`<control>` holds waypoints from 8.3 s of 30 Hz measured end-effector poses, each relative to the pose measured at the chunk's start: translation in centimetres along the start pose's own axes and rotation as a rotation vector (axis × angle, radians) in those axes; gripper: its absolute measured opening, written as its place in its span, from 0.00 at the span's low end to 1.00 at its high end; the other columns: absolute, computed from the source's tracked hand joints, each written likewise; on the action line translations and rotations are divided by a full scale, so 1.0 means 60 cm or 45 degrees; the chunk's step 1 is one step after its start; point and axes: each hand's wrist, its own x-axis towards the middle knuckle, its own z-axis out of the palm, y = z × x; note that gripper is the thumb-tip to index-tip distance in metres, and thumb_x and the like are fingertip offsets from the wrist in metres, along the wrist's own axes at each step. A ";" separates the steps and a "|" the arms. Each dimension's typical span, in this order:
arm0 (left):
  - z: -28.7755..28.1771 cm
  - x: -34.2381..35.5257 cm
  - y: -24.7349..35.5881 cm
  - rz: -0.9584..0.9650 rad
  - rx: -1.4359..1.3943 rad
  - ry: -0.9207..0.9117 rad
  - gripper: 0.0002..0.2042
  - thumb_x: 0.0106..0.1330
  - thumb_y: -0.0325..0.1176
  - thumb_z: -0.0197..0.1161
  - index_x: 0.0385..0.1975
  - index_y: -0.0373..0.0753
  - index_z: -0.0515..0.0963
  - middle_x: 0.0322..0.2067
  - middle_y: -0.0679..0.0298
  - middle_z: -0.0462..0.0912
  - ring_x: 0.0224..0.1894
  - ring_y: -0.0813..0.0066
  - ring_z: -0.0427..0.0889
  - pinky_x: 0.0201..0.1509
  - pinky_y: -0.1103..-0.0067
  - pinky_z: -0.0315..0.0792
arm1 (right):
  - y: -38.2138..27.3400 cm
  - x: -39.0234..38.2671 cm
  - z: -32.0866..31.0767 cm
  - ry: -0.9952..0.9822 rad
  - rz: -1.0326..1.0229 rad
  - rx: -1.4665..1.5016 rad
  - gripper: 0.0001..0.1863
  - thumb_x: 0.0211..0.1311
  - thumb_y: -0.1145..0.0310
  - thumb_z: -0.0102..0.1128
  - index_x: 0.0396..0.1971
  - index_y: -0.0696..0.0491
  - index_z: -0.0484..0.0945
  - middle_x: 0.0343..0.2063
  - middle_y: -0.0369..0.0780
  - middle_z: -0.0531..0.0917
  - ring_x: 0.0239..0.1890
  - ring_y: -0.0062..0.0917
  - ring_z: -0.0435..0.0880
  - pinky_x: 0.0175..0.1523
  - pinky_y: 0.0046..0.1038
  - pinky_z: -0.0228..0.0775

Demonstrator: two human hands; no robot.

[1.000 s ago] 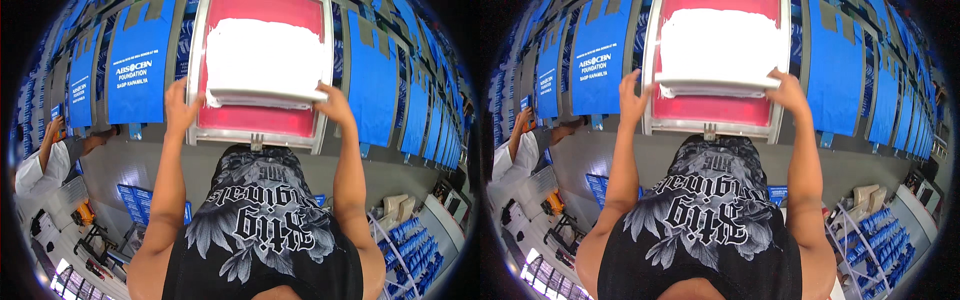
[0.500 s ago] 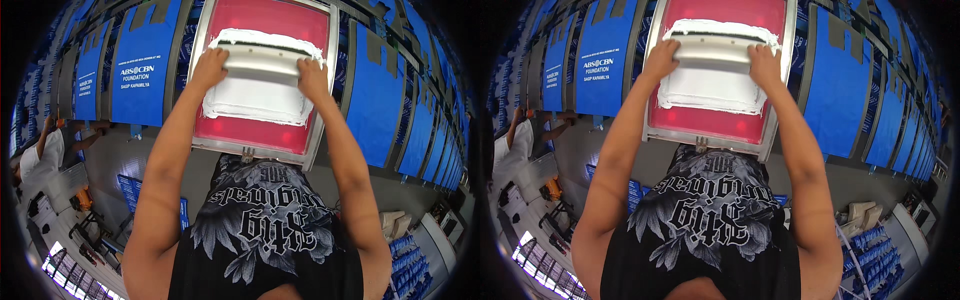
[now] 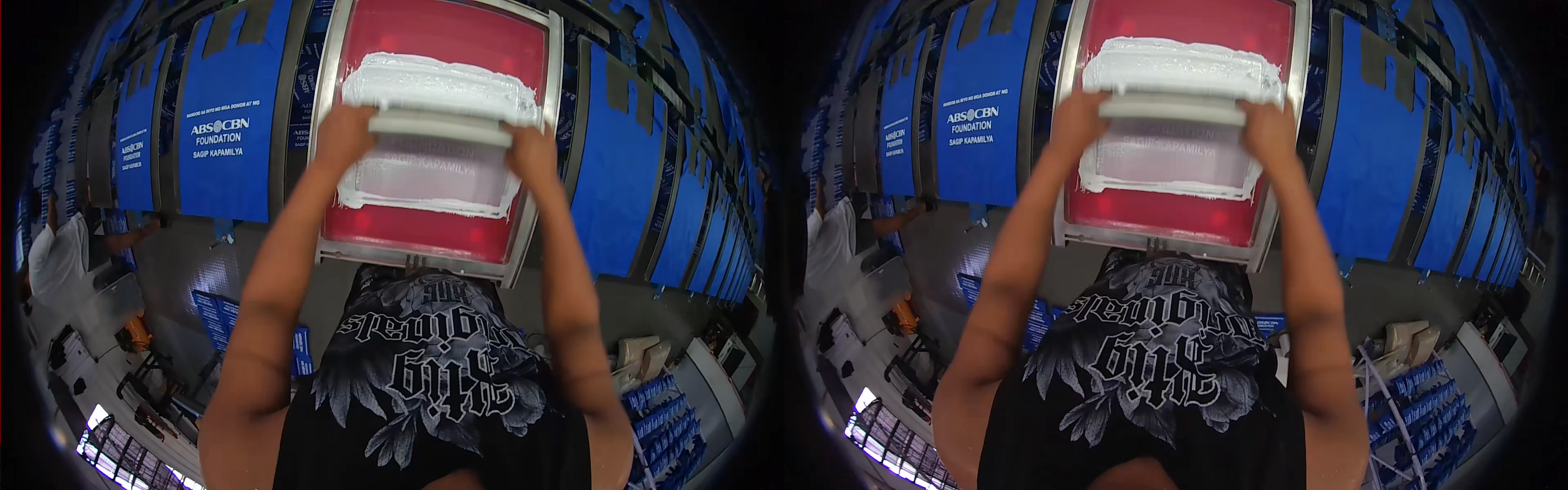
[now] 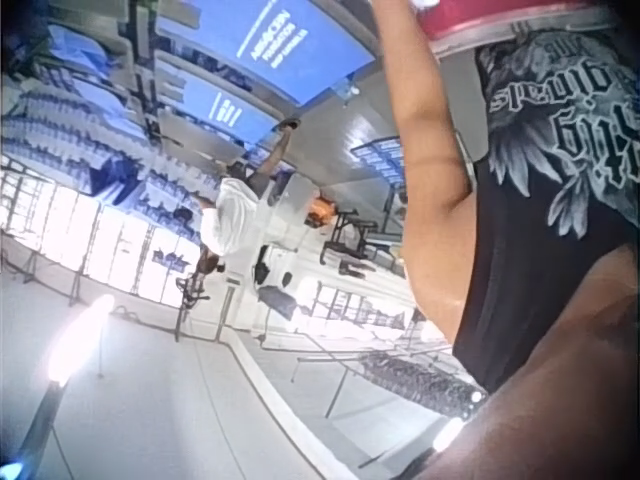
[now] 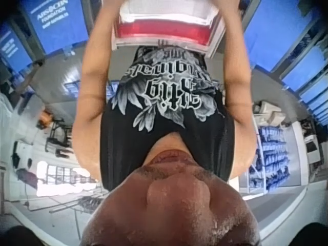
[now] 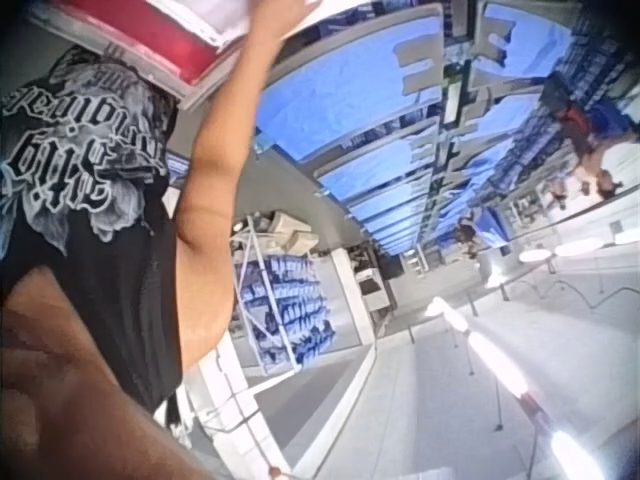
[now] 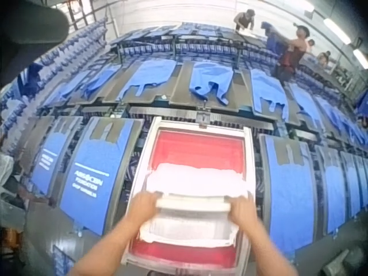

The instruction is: Using a squeegee to apply white ink through a screen onto blue fabric panels on a multi-station printing press.

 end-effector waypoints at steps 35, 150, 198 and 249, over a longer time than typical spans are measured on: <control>-0.046 0.124 0.003 -0.034 0.139 -0.299 0.16 0.46 0.40 0.70 0.36 0.46 0.81 0.30 0.57 0.83 0.36 0.58 0.82 0.41 0.67 0.75 | 0.026 0.089 -0.059 -0.151 0.045 0.084 0.21 0.38 0.73 0.57 0.39 0.46 0.81 0.30 0.44 0.83 0.37 0.35 0.82 0.49 0.39 0.68; 0.177 0.002 0.722 0.108 0.047 -0.353 0.14 0.44 0.26 0.64 0.35 0.40 0.79 0.31 0.56 0.81 0.39 0.55 0.78 0.45 0.66 0.71 | 0.631 -0.412 -0.115 0.015 -0.049 0.352 0.20 0.34 0.79 0.54 0.35 0.54 0.80 0.29 0.49 0.81 0.36 0.45 0.79 0.42 0.39 0.71; 0.259 -0.118 0.720 0.253 -0.160 0.040 0.12 0.38 0.20 0.62 0.27 0.37 0.78 0.22 0.56 0.79 0.29 0.55 0.77 0.35 0.64 0.68 | 0.591 -0.488 -0.062 -0.116 -0.010 0.265 0.23 0.35 0.77 0.60 0.39 0.50 0.80 0.30 0.43 0.81 0.39 0.37 0.78 0.66 0.46 0.49; 0.366 -0.311 0.829 -0.872 -0.841 -0.929 0.27 0.63 0.57 0.52 0.20 0.36 0.80 0.14 0.60 0.77 0.20 0.70 0.77 0.27 0.74 0.70 | 0.669 -0.472 -0.090 -0.148 0.082 0.567 0.19 0.41 0.60 0.69 0.36 0.49 0.81 0.32 0.38 0.83 0.41 0.31 0.79 0.54 0.39 0.59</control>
